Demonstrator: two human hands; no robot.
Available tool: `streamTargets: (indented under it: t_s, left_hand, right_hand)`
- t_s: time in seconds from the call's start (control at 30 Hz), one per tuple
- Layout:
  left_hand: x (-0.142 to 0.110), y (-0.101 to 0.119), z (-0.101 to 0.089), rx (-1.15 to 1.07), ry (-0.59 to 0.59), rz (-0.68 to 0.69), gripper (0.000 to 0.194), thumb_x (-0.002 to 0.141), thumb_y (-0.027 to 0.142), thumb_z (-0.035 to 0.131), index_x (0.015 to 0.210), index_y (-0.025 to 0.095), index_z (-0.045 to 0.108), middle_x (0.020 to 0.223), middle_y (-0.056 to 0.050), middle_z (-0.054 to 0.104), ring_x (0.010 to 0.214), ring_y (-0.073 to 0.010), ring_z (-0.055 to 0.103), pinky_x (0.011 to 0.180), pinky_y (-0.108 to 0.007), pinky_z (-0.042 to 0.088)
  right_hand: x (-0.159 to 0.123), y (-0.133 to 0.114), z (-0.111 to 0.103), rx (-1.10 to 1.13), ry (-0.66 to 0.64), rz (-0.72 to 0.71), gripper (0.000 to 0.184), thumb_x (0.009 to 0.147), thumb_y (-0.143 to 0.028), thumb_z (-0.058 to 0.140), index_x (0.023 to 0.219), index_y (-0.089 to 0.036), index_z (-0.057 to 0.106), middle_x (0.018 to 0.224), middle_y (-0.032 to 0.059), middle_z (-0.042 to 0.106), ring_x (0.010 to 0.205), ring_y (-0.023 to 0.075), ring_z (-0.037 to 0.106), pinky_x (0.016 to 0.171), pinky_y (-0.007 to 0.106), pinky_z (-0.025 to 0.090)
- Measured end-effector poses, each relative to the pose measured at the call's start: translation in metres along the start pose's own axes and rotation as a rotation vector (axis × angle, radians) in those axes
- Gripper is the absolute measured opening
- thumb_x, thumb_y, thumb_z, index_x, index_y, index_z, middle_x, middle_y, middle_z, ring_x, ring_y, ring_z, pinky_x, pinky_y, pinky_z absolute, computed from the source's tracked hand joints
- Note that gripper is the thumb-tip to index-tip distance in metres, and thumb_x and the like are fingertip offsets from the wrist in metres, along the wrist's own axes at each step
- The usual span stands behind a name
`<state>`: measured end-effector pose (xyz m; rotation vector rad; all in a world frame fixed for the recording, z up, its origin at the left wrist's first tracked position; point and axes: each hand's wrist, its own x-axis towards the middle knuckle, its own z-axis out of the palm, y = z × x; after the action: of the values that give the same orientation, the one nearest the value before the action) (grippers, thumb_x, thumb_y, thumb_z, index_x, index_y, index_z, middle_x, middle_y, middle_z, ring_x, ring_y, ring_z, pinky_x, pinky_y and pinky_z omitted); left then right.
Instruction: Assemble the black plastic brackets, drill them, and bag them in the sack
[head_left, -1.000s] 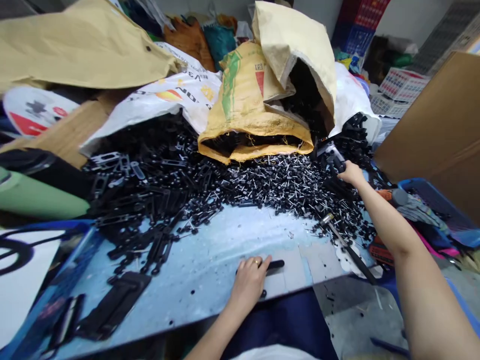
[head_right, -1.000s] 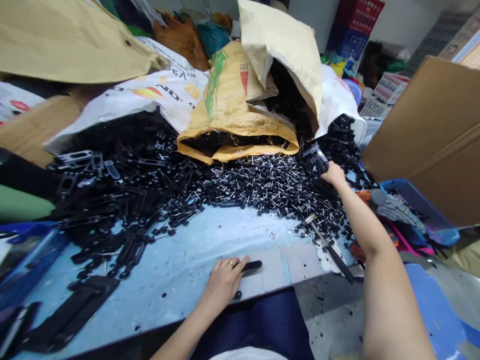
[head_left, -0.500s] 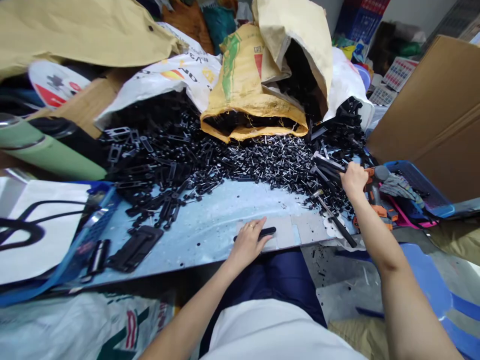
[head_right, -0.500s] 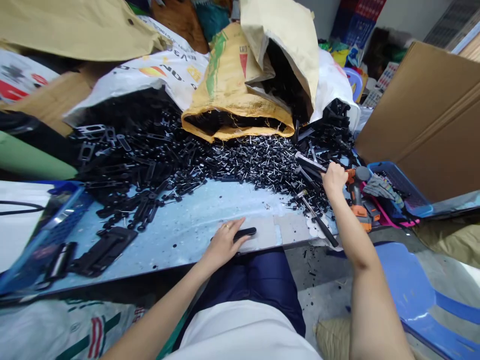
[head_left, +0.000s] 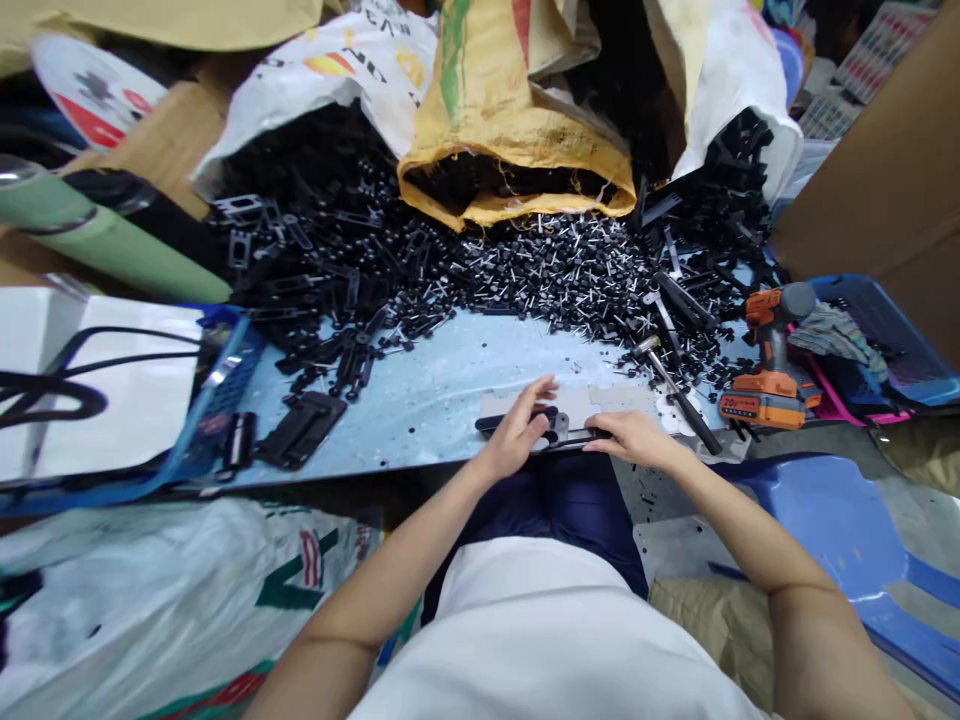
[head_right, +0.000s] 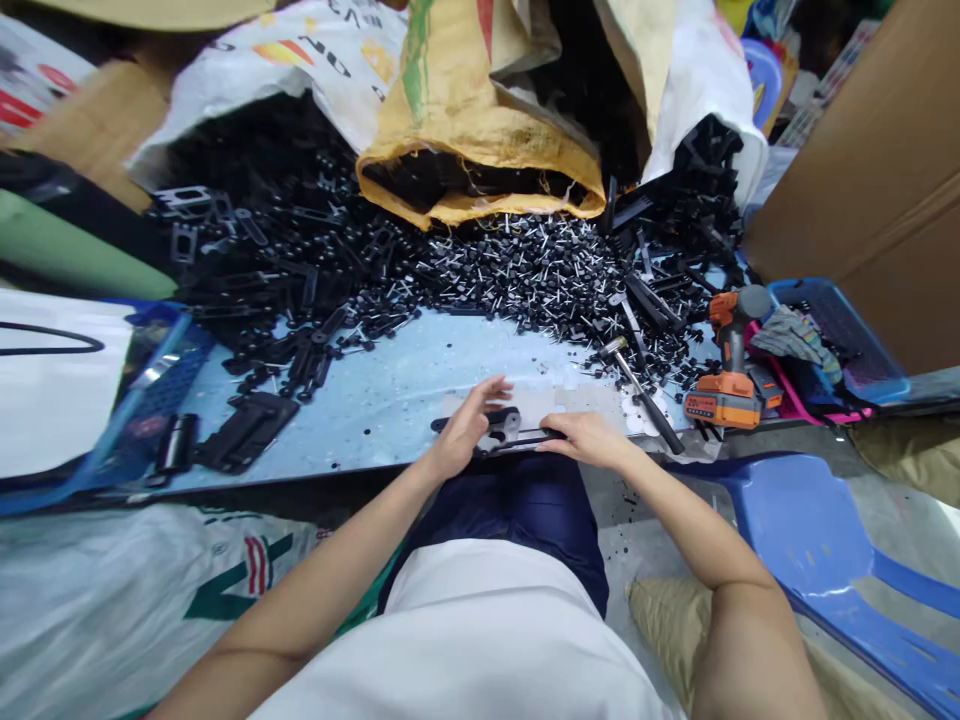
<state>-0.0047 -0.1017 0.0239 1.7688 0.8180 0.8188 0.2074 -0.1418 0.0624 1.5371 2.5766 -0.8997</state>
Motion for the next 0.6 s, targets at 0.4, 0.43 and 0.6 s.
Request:
streamTargets:
  t_s: [0.4, 0.43, 0.6]
  left_hand:
    - [0.011, -0.021, -0.002, 0.819, -0.319, 0.006, 0.066, 0.066, 0.065, 0.06, 0.11, 0.017, 0.051, 0.118, -0.014, 0.055, 0.111, -0.0311, 0.048, 0.093, -0.043, 0.035]
    - [0.01, -0.022, -0.003, 0.816, -0.309, 0.011, 0.066, 0.065, 0.065, 0.061, 0.108, 0.017, 0.051, 0.113, -0.014, 0.057, 0.108, -0.0307, 0.05, 0.092, -0.043, 0.036]
    - [0.004, -0.029, -0.009, 0.746, -0.189, 0.031, 0.062, 0.068, 0.065, 0.058, 0.106, 0.016, 0.05, 0.098, -0.011, 0.061, 0.092, -0.0267, 0.058, 0.081, -0.037, 0.044]
  right_hand:
    - [0.02, 0.003, 0.02, -0.429, -0.069, 0.127, 0.038, 0.091, -0.05, 0.038, 0.098, -0.019, 0.058, 0.086, 0.0079, 0.066, 0.073, 0.0187, 0.062, 0.055, 0.025, 0.028]
    - [0.02, 0.001, 0.02, -0.441, -0.049, 0.129, 0.038, 0.091, -0.05, 0.037, 0.099, -0.019, 0.058, 0.086, 0.0083, 0.065, 0.075, 0.0191, 0.062, 0.056, 0.026, 0.028]
    - [0.017, -0.015, 0.016, -0.493, 0.103, 0.115, 0.038, 0.094, -0.045, 0.033, 0.099, -0.017, 0.059, 0.085, 0.0116, 0.063, 0.079, 0.0212, 0.058, 0.063, 0.029, 0.028]
